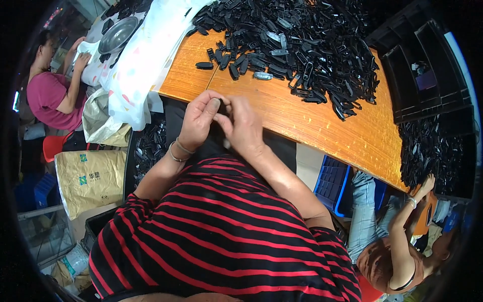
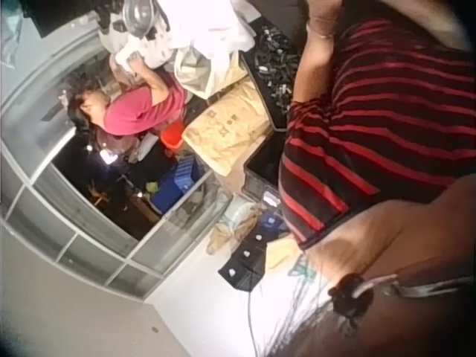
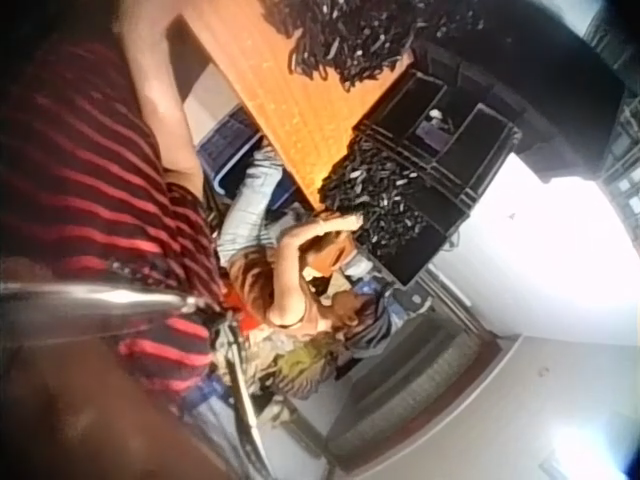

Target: Sorting and inspecting small black plastic hardware components on a wooden workbench in a manufacturing environment.

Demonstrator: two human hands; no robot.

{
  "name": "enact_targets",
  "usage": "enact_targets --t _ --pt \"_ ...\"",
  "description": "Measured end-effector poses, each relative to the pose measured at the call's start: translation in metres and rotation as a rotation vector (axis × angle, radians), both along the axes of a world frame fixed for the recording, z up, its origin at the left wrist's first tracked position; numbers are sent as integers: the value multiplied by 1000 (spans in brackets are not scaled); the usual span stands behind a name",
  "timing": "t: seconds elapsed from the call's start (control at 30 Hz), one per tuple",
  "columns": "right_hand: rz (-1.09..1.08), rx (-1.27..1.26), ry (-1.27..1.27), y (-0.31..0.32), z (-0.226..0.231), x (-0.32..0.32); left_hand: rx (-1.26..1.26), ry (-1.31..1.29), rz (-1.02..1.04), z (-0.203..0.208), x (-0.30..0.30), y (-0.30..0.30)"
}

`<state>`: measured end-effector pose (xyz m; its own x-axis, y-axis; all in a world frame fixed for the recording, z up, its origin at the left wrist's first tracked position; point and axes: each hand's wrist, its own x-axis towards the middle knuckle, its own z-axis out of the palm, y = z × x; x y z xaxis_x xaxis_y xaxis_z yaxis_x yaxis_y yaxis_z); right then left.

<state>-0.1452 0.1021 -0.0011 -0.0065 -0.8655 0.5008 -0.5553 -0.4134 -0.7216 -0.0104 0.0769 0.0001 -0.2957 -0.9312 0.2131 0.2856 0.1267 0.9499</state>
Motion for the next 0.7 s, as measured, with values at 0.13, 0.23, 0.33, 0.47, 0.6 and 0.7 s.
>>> enact_targets --t 0.13,0.23,0.33,0.47,0.6,0.7 --pt "123 121 -76 5 -4 8 79 -42 -74 3 11 1" --pt "335 356 -50 1 1 10 146 -248 -22 0 42 6" --pt "320 196 71 -4 2 -16 80 -728 11 8 91 6" --pt "-54 -85 317 -23 12 -101 -270 -1445 262 16 145 18" --pt "-372 76 528 -29 28 -139 -620 -1093 404 33 98 -2" --pt "-334 150 672 -39 25 -142 -696 -1063 291 30 52 -36"
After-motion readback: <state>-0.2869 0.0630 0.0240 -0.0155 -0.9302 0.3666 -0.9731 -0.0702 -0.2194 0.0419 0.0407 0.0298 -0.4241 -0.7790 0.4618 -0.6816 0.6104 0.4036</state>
